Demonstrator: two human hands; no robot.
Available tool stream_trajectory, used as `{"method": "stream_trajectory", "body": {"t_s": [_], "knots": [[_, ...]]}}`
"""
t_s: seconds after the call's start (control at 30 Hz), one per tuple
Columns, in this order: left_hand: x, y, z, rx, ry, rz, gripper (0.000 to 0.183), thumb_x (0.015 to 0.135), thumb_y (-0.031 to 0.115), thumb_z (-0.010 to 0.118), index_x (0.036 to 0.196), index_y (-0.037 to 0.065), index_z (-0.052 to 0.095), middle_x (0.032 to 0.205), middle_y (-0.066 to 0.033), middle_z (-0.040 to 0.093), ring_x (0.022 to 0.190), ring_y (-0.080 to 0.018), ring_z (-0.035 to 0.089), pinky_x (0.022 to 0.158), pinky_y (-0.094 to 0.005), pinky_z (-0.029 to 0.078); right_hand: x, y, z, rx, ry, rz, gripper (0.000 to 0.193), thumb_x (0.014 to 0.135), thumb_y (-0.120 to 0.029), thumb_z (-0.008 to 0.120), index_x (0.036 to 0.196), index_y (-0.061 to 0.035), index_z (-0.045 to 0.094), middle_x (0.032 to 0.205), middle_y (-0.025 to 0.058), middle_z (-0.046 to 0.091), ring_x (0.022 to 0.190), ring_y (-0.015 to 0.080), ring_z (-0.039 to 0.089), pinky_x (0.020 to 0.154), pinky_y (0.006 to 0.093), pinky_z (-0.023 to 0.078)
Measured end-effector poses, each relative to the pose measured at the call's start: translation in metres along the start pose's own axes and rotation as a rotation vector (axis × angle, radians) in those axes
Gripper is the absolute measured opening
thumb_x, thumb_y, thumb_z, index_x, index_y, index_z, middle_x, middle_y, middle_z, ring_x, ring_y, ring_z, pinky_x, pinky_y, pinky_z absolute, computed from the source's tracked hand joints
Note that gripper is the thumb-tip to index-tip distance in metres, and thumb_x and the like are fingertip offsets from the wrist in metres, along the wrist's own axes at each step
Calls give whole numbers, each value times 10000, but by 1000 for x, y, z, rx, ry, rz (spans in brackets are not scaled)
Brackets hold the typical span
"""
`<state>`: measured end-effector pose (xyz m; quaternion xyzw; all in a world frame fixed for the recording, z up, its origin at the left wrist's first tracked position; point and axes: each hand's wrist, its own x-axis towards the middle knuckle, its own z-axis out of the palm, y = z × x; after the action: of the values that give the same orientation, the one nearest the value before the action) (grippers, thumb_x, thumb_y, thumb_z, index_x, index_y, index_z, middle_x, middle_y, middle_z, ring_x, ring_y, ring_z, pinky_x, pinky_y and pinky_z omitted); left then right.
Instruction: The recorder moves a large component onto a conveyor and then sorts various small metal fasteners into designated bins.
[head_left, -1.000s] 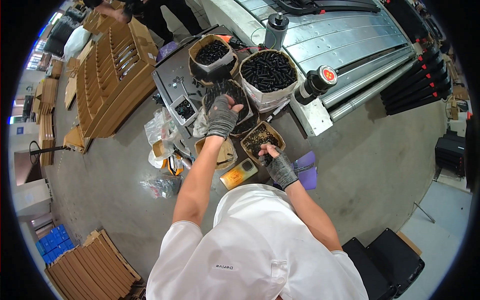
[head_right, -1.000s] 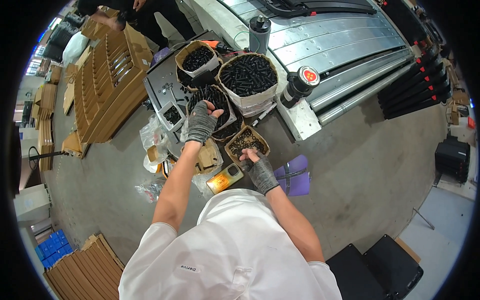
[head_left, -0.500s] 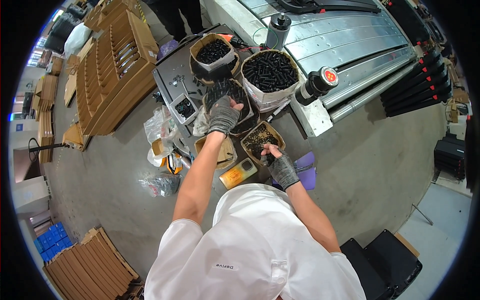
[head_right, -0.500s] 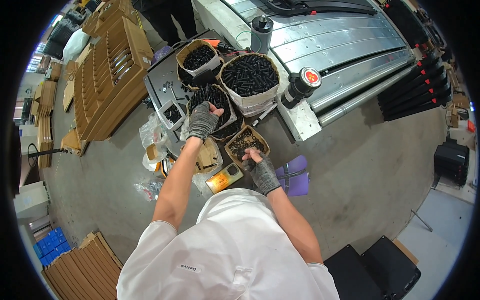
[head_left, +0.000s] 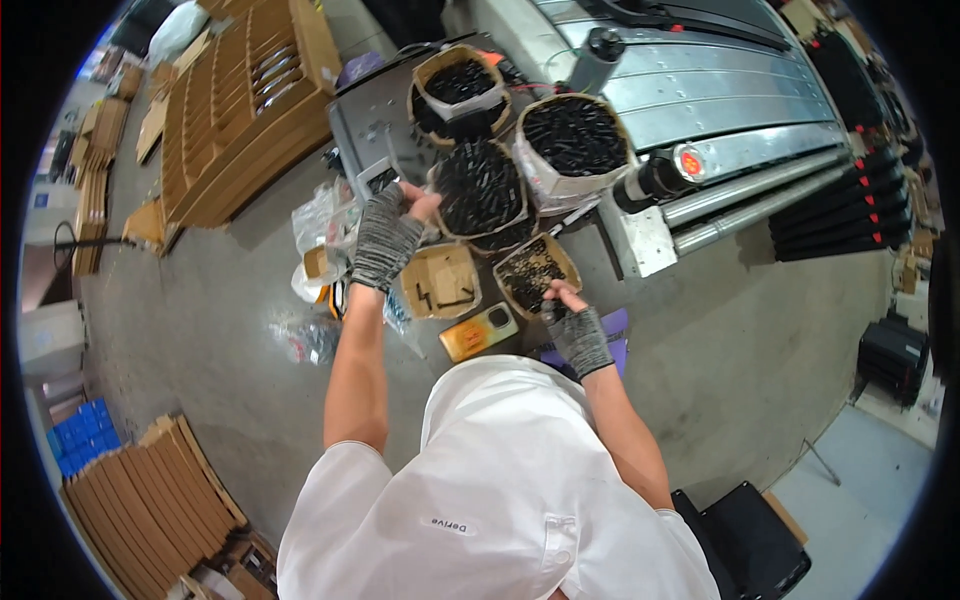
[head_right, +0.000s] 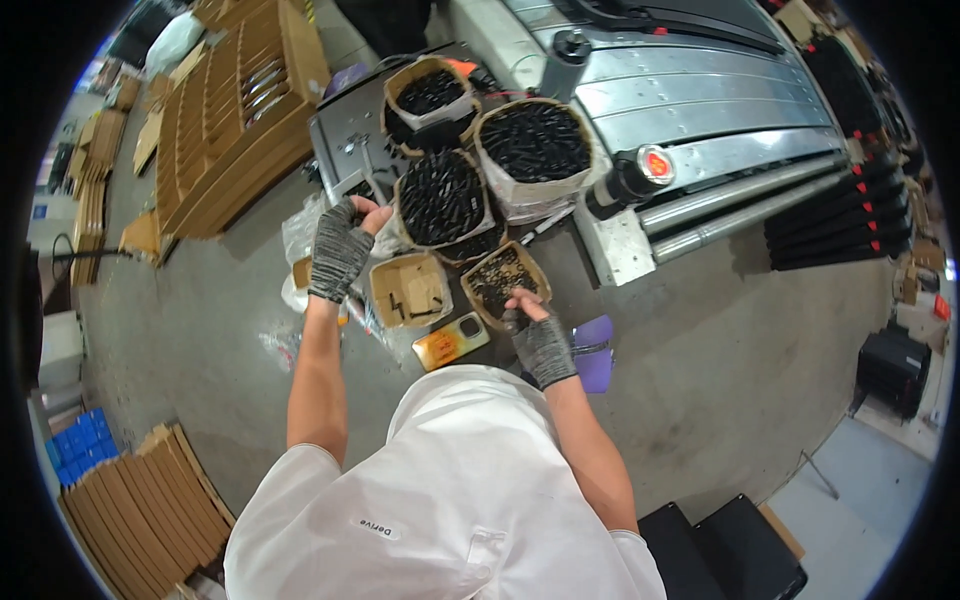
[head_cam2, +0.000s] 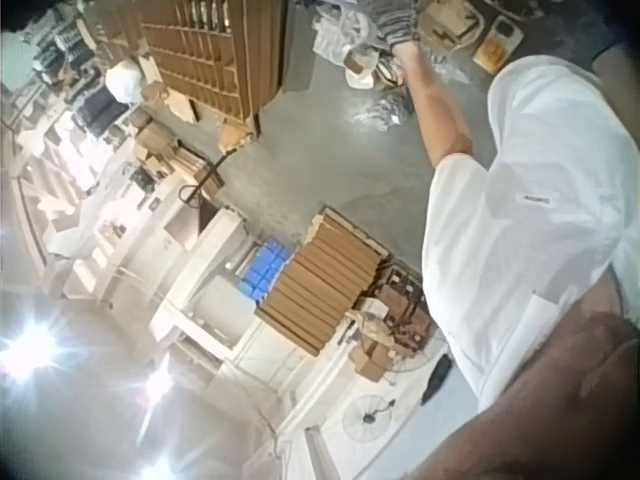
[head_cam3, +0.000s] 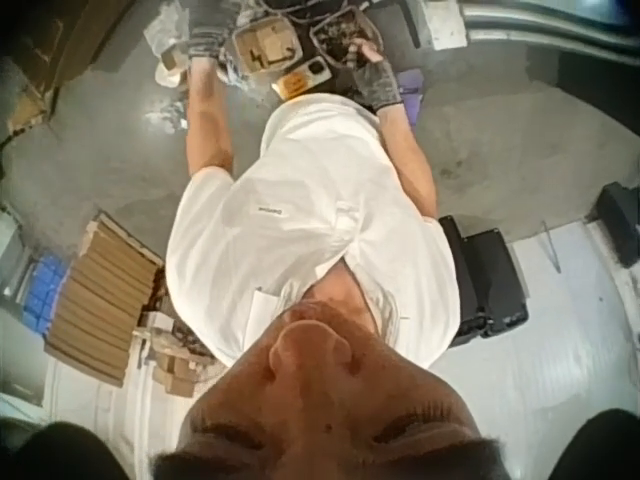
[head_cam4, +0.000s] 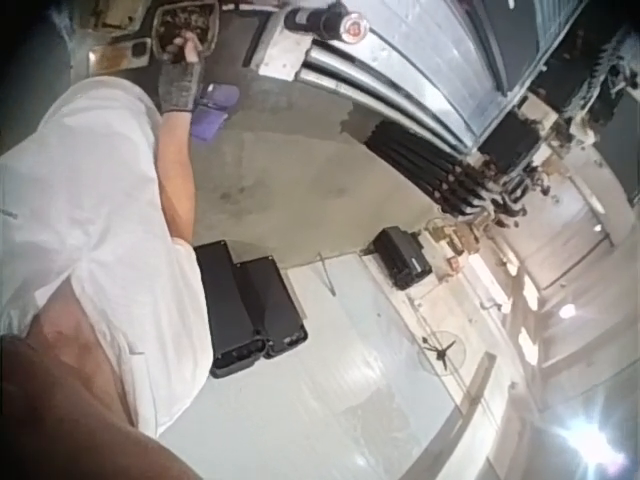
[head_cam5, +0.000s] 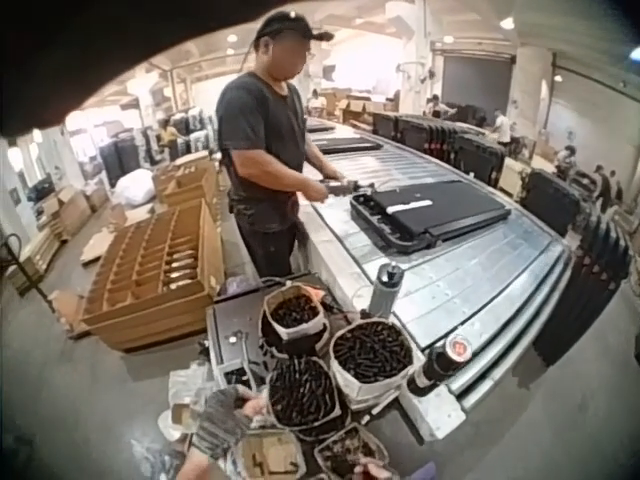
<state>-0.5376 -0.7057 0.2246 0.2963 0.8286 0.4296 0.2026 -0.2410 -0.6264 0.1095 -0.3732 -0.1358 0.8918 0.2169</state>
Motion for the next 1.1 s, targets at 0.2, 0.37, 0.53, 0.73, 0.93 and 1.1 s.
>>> {"method": "stream_trajectory", "body": {"t_s": [0.2,0.37,0.53,0.73,0.93,1.1], "knots": [[-70,-147,4,177,-233,16,187,815,123,660,979,35,650,833,-120,675,798,-262,653,733,-358,513,-11,-9,13,-4,-115,-11,222,920,-169,591,1089,-28,617,1028,93,640,948,191,613,831,307,505],[-77,-192,52,532,-540,35,295,829,206,619,1102,94,637,1089,-128,648,1061,-315,602,900,-421,472,-3,5,0,-115,-77,112,265,932,-161,576,1133,12,579,1071,105,619,1055,221,590,980,369,479],[-52,-167,80,774,-901,176,426,791,239,647,1183,87,584,1119,-166,613,1067,-333,596,909,-435,477,-14,9,-3,-144,-47,68,257,929,-163,576,1126,2,583,1069,100,620,1048,215,591,970,363,482],[-45,-161,92,810,-913,345,410,777,265,637,1126,54,594,1149,-177,583,1022,-330,607,885,-444,482,-26,10,-20,-116,-11,42,254,928,-175,576,1126,-16,585,1060,94,626,1042,199,593,936,338,494],[-37,-186,88,704,-604,450,337,766,171,611,1089,75,620,1127,-180,571,942,-338,618,787,-441,512,-30,17,-22,-99,36,51,226,922,-181,593,1081,-21,607,1030,94,636,1013,193,604,898,324,514],[-36,-204,101,646,-368,103,337,807,236,627,1102,74,631,1059,-199,622,927,-372,622,817,-460,500,-29,22,-12,-111,42,36,221,920,-180,593,1083,-31,607,996,98,650,923,200,631,831,318,527]]}}
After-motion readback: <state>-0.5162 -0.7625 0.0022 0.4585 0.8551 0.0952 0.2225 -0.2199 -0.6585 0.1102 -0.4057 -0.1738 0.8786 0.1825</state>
